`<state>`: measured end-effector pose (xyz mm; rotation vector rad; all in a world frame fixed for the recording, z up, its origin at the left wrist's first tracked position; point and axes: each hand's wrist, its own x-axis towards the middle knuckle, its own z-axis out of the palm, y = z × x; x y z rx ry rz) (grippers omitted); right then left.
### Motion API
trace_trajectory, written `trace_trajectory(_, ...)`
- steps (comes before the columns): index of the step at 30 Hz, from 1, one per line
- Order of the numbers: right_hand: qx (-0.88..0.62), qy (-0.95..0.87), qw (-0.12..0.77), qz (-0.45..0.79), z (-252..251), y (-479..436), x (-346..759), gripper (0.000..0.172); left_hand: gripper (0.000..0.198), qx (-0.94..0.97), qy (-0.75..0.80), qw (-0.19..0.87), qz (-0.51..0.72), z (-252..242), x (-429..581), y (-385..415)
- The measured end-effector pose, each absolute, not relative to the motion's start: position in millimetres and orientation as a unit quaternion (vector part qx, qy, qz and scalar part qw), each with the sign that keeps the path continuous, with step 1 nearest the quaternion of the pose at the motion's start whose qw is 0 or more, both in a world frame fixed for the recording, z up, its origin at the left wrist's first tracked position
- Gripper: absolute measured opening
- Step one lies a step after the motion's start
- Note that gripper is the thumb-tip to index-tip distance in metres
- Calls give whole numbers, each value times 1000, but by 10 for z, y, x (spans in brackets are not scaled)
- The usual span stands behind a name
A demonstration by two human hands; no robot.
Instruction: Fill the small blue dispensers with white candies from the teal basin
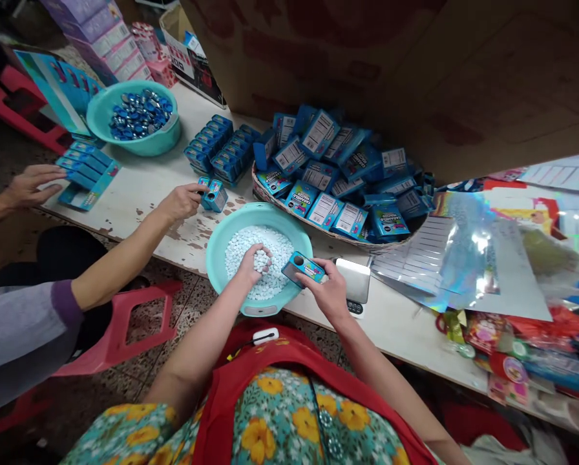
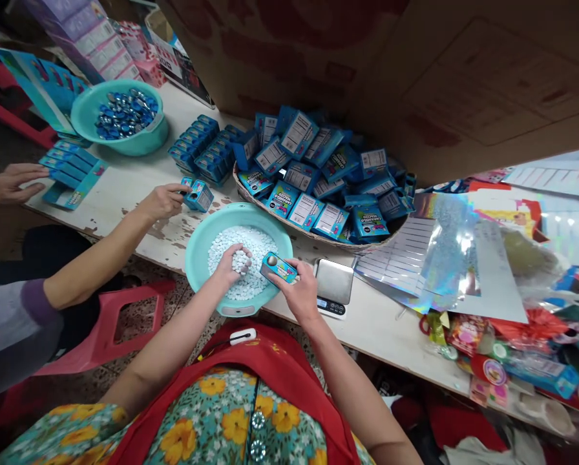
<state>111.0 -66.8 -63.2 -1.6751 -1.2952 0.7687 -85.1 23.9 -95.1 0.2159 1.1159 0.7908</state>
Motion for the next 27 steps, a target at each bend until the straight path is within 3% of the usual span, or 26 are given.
trace_trajectory(6, -627, -638, 359, 265, -691, -538, 817, 34, 30, 184, 434, 725, 503, -365, -614, 177)
trace_trajectory(11, -615, -669, 335, 250, -662, -463, 659, 34, 30, 234, 460, 626, 584, -264, -535, 123)
trace_trajectory(18, -582, -713, 306, 243, -613, -459, 610, 35, 33, 299, 487, 593, 567, -227, -610, 150)
trace_trajectory(27, -598, -680, 332, 264, -543, -354, 552, 37, 39, 376, 493, 545, 565, -215, -608, 178)
